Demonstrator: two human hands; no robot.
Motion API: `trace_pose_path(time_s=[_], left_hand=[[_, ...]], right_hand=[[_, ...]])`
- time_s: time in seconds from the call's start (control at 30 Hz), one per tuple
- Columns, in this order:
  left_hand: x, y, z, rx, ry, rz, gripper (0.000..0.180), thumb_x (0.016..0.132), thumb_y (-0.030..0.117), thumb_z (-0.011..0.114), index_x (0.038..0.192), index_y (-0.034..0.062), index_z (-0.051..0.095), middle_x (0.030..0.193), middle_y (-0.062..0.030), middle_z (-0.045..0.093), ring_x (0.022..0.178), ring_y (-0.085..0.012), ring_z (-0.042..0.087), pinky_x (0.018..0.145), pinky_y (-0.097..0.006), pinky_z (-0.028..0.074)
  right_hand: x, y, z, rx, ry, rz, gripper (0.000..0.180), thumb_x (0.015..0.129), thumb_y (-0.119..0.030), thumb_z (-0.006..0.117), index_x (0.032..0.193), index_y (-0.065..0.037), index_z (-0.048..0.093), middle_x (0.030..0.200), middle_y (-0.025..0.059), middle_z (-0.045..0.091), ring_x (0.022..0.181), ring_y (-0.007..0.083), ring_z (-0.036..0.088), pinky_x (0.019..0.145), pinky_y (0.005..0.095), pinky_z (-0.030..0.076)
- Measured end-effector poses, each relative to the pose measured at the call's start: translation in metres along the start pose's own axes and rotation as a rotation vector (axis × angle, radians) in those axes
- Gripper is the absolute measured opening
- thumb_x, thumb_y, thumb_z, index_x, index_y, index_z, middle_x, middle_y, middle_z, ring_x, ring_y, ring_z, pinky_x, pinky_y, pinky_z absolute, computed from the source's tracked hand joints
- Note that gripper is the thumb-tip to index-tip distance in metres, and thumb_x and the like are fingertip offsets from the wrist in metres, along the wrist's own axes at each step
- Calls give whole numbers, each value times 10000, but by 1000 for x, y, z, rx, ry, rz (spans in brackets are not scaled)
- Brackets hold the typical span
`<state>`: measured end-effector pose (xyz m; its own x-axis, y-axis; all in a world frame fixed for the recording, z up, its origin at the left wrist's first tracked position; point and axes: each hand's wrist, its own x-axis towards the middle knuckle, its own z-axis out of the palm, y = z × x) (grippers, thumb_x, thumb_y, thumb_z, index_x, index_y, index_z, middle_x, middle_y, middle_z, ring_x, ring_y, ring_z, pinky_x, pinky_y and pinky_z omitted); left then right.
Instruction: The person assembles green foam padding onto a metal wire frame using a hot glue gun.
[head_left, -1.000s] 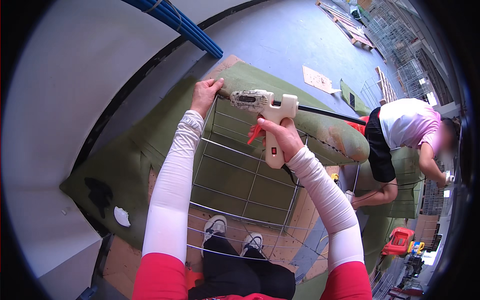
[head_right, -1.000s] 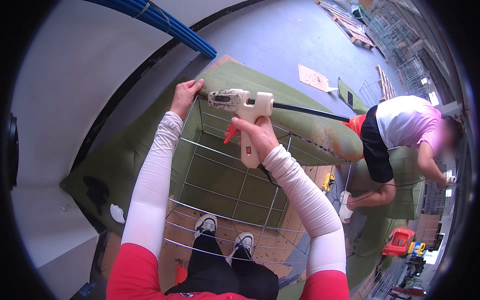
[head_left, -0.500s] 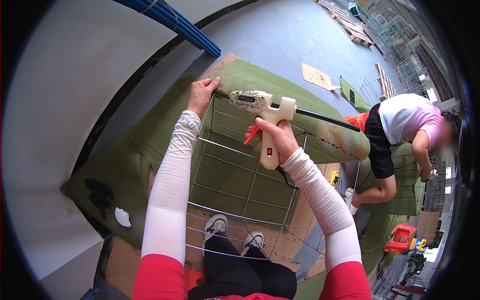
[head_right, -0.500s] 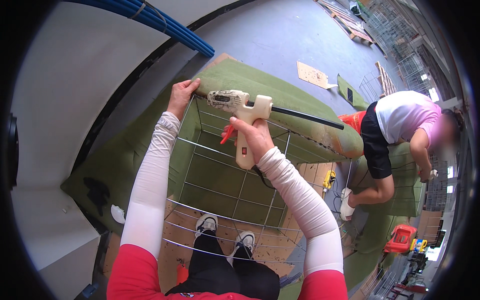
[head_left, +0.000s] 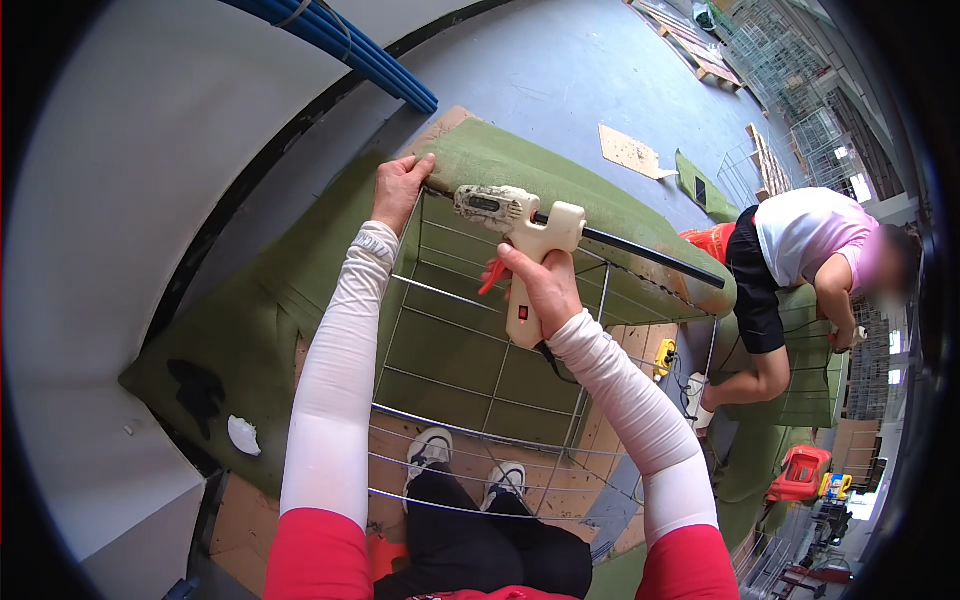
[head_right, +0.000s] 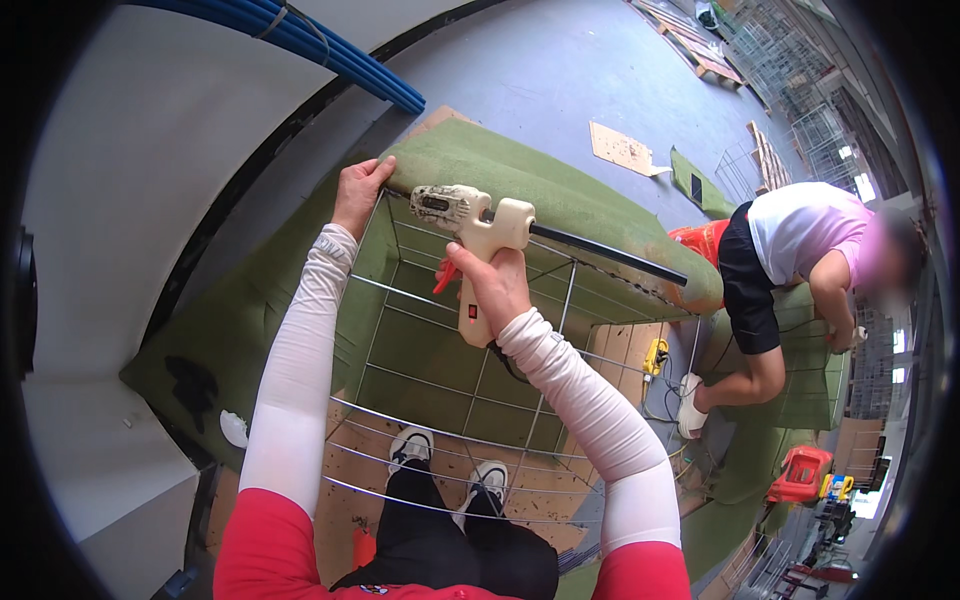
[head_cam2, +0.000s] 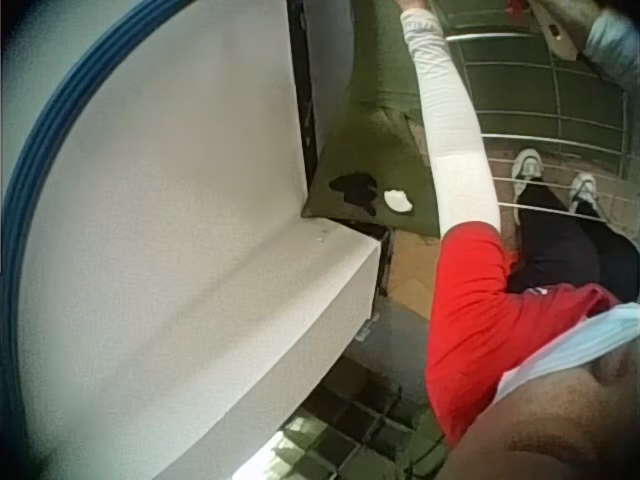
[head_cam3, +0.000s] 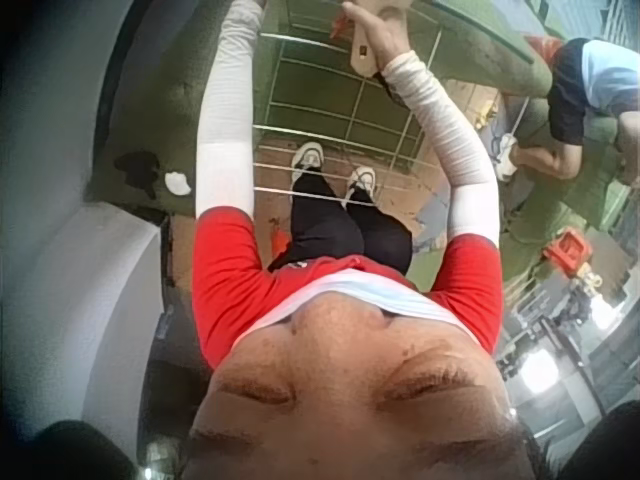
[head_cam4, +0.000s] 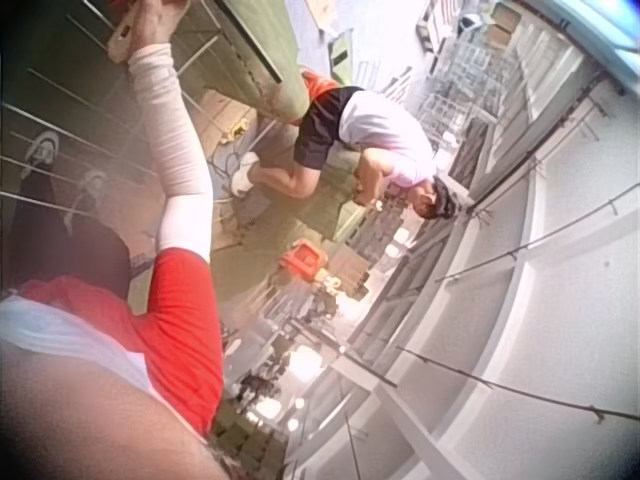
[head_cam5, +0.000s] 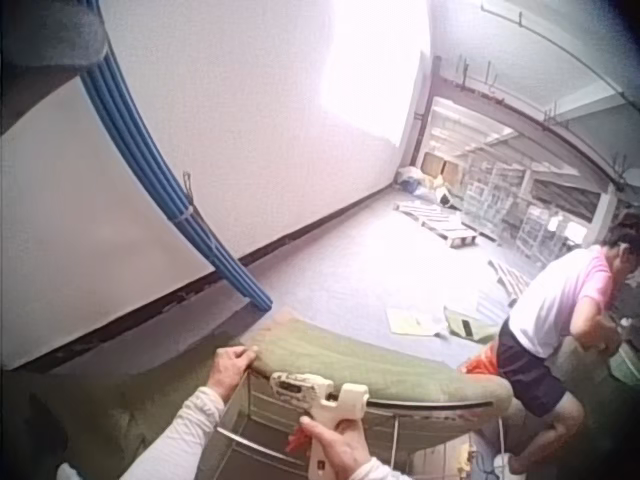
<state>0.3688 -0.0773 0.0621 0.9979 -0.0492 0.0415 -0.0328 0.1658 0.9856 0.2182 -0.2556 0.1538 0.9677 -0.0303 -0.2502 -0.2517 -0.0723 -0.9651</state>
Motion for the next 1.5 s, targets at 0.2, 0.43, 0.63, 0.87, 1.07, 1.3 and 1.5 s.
trace_pose_path(time_s=[0.2,0.43,0.63,0.87,1.07,1.3,1.5], left_hand=[[0,1,1,-51,6,-19,264,862,226,613,822,-30,665,696,21,611,609,-45,490,572,-226,419],[3,-5,-3,16,17,-9,281,858,245,616,795,-25,663,673,25,600,603,-45,480,563,-232,410],[3,-4,-3,6,15,-20,285,857,245,618,783,-26,663,659,29,590,599,-43,474,563,-227,406],[5,-6,-7,-1,15,-3,284,858,241,618,781,-28,665,671,31,592,597,-45,473,556,-224,405],[-2,5,-3,-18,9,-41,288,863,240,615,792,-35,663,682,17,606,605,-48,493,560,-225,415],[1,-1,-6,-12,7,-23,288,867,240,611,812,-37,665,698,8,615,612,-52,505,570,-223,424],[0,1,-6,15,3,-29,295,867,243,610,840,-47,662,718,0,626,622,-55,518,579,-224,433]], right_hand=[[-3,0,-1,23,32,8,254,826,-201,610,964,8,566,804,100,659,716,179,666,517,262,474],[-5,3,-3,22,38,4,260,821,-209,615,967,2,569,805,92,660,719,172,662,519,264,475],[-7,2,-6,4,47,18,266,819,-215,618,967,1,571,802,92,660,721,170,661,523,268,479],[-8,4,-6,-6,59,1,269,818,-215,618,961,8,570,792,94,658,709,171,661,524,268,480],[-11,5,-13,-27,67,1,276,814,-221,621,957,9,570,787,96,658,708,170,661,529,267,483],[-13,5,-17,-26,69,-8,270,812,-221,622,947,7,574,784,95,660,703,164,656,534,269,486],[-13,3,-15,-17,65,-2,267,815,-219,622,949,6,573,776,90,656,708,168,660,526,263,479]])
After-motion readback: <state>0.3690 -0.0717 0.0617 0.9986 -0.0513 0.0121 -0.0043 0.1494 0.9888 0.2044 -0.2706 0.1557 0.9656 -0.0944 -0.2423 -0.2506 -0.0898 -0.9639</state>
